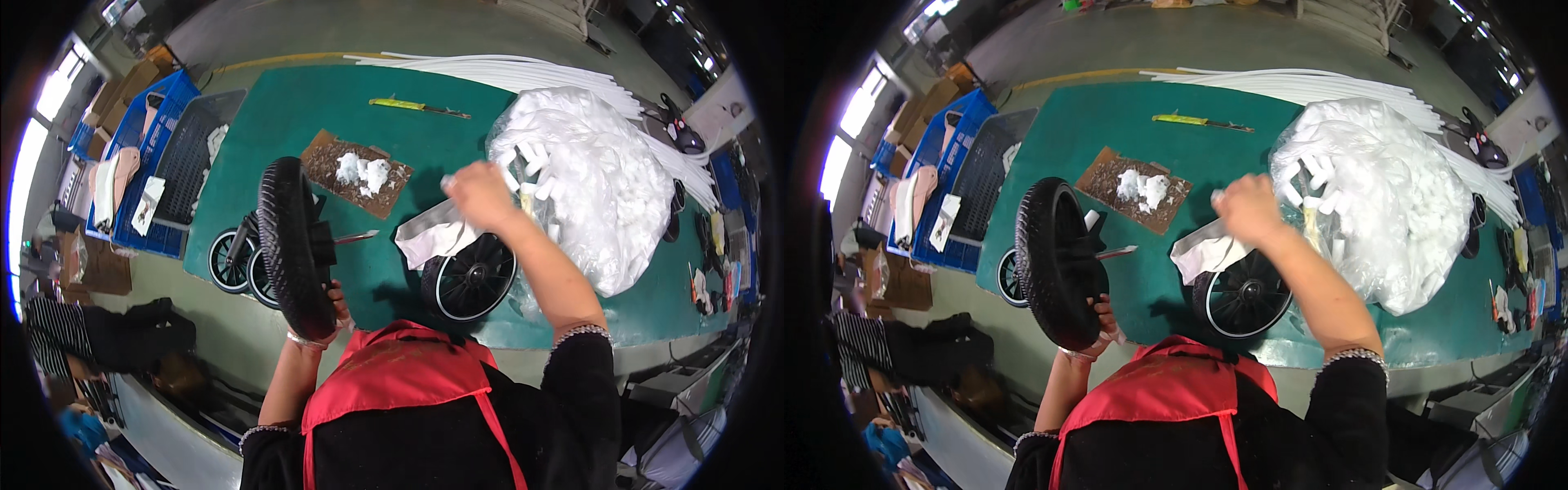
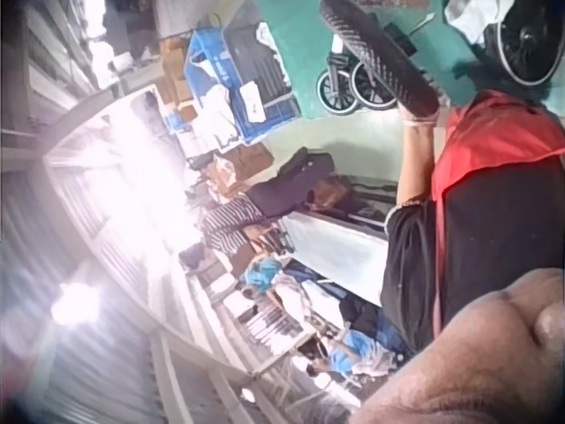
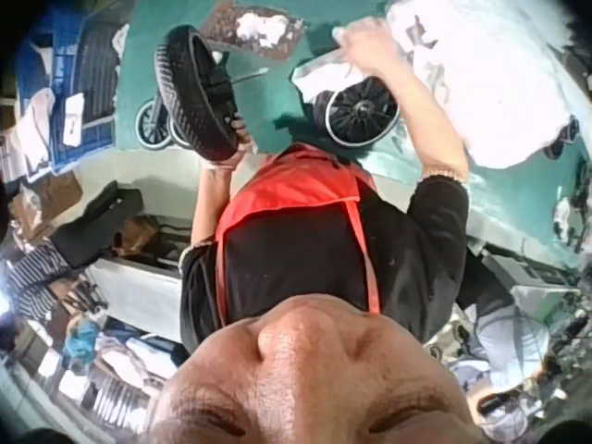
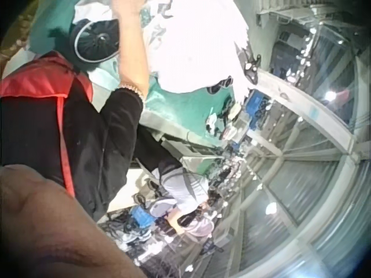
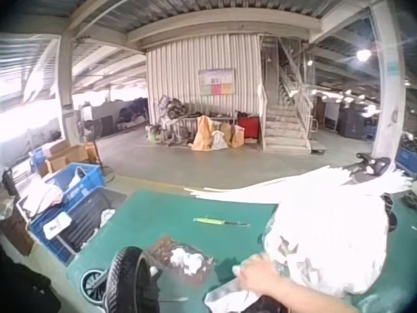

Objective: The person assembles small black wheels by inserting white foam spacers into the wheel hubs and attaching them to black plastic axles. The person repeatedly picks up wheels, inserts spacers, and secures them onto axles on a green workbench.

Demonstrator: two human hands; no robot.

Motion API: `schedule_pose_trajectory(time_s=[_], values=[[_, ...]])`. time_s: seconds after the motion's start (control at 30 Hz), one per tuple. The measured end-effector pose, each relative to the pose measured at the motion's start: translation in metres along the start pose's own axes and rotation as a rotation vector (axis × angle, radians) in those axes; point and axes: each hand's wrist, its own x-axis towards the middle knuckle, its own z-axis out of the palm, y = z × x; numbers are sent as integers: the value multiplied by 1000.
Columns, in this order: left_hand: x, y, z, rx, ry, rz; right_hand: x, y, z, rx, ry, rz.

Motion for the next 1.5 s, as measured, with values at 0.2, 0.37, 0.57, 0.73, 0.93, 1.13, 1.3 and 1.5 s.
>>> schedule_pose_trajectory(time_s=[0.2, 0.37, 0.57, 0.73, 0.93, 1.13, 1.3, 1.5], values=[[-23, 1, -12, -132, -13, 148, 45, -78, 72, 226, -990, -292], [-35, -2, -34, -145, 0, 278, 39, -119, 124, -183, -1235, -509], [-32, -17, -11, -184, 28, 210, 26, -136, 150, -402, -896, -419], [-30, -19, -31, -220, 38, 195, 7, -114, 26, 427, -126, -320], [-23, -35, -32, -71, -30, 97, -21, -100, -85, 857, 451, -301], [-27, -63, -27, 700, 113, 51, 3, -150, -123, 814, 373, -836], [-31, -72, -47, 280, 60, -125, -31, -215, -133, 872, 336, -1198], [-34, -76, -50, 371, -90, -119, -19, -233, -145, 580, -41, -1320]])
